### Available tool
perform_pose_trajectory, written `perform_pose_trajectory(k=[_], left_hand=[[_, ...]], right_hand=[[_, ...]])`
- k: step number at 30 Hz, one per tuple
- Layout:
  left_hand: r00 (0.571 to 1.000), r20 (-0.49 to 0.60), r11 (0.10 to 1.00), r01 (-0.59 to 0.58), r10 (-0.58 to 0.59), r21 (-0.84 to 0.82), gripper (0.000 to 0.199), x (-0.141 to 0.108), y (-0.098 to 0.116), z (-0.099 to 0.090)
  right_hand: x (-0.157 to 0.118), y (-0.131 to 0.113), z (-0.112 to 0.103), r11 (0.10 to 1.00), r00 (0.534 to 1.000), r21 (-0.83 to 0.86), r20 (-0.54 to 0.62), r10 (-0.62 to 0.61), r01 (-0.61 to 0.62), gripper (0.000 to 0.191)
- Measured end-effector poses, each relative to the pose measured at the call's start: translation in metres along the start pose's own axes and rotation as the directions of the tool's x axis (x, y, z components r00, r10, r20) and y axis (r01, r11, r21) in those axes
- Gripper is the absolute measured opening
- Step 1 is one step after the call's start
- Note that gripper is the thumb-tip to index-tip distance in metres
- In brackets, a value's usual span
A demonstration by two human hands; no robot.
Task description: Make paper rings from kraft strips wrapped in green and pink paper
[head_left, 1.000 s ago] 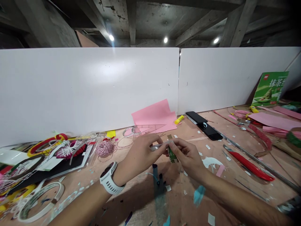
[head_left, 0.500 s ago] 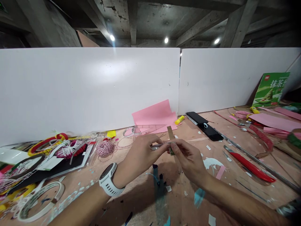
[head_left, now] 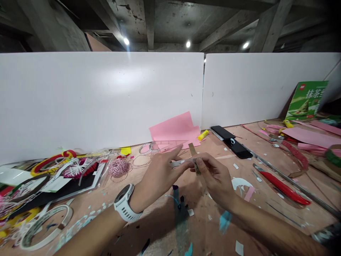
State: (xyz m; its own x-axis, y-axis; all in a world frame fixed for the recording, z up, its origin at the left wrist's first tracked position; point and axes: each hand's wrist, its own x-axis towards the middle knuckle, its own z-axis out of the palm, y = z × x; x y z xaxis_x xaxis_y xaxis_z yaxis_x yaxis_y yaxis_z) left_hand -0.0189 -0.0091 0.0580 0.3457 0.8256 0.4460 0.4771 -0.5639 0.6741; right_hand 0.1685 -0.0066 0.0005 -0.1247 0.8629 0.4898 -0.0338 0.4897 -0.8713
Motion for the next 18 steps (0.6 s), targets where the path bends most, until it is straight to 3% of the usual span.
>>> perform_pose_trajectory(k=[2,4,9,18], left_hand=[[1.0,0.008,1.0,0.003,-0.003,-0.027,0.035,0.0,0.001,0.001],[0.999,0.044,0.999,-0.014,0.016,-0.032,0.024,0.001,0.003,0.002],[0.997,0.076,0.999,-0.011,0.014,-0.037,0.031,0.002,0.006,0.005],[1.0,-0.004,0.999,0.007,-0.007,-0.049,0.029,-0.001,-0.001,0.013]], right_hand=[[0.0,0.002,0.0,1.0,1.0,0.011,0.007,0.014,-0.014,0.023],[0.001,0.005,-0.001,1.0,1.0,-0.001,0.016,0.024,-0.024,0.022],[0.002,0.009,-0.002,0.999,1.0,-0.029,0.0,0.016,-0.016,0.024],[0.002,0.01,-0.003,0.999,0.999,-0.018,-0.029,0.026,-0.027,0.02]])
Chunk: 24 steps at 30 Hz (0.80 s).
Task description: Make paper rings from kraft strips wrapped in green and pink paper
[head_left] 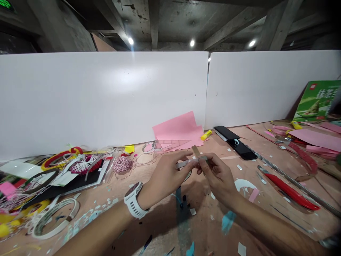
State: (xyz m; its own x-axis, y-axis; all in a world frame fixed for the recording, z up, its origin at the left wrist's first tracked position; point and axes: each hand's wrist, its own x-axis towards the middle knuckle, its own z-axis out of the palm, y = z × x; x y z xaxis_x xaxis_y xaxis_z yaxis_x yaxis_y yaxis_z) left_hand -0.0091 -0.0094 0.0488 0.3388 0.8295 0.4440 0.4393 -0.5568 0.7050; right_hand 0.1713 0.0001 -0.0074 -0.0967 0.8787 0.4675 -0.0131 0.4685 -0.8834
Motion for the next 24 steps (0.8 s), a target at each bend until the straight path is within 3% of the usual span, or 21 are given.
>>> perform_pose_trajectory(k=[2,9,24], left_hand=[[1.0,-0.023,1.0,0.004,-0.004,0.023,0.031,-0.001,0.0,0.001],[0.999,0.048,0.998,0.029,-0.026,-0.061,0.022,-0.002,0.0,0.002],[1.0,-0.019,1.0,-0.001,0.0,-0.018,0.026,0.004,-0.016,0.004]], right_hand=[[0.0,0.0,-0.001,1.0,1.0,0.001,-0.003,-0.003,0.003,0.019],[0.002,0.001,-0.004,0.997,1.0,-0.08,-0.015,-0.005,0.004,0.021],[0.01,0.004,-0.006,0.999,0.999,0.016,0.014,0.037,-0.037,0.021]])
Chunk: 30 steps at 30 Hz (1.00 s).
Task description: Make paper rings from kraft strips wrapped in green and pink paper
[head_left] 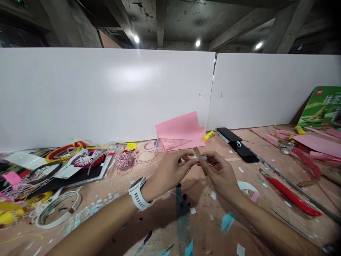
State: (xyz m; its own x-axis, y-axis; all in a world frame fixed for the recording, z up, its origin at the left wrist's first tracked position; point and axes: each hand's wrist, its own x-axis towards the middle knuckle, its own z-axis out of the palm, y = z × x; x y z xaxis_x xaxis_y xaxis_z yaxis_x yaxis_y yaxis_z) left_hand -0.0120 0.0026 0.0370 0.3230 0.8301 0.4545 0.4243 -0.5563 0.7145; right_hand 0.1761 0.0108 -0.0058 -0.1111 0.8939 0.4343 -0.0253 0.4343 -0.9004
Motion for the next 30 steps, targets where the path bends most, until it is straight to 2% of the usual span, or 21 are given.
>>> perform_pose_trajectory(k=[6,12,17,30], left_hand=[[0.998,0.044,0.995,-0.044,0.04,0.091,0.023,-0.002,0.001,-0.001],[0.993,0.085,0.968,-0.095,0.077,0.234,0.021,-0.005,-0.001,0.0],[0.99,0.121,0.96,-0.1,0.07,0.263,0.02,-0.005,-0.004,0.002],[0.979,0.165,0.917,-0.17,0.117,0.36,0.016,-0.006,-0.007,0.001]], right_hand=[[0.002,-0.002,-0.009,0.994,0.996,-0.112,0.088,0.021,-0.011,0.019],[0.008,-0.007,-0.021,0.957,0.965,-0.287,0.259,0.032,0.045,0.022],[0.011,-0.009,-0.023,0.944,0.949,-0.328,0.307,0.066,0.041,0.025],[0.007,-0.017,-0.024,0.843,0.935,-0.502,0.355,0.0,0.191,0.019]])
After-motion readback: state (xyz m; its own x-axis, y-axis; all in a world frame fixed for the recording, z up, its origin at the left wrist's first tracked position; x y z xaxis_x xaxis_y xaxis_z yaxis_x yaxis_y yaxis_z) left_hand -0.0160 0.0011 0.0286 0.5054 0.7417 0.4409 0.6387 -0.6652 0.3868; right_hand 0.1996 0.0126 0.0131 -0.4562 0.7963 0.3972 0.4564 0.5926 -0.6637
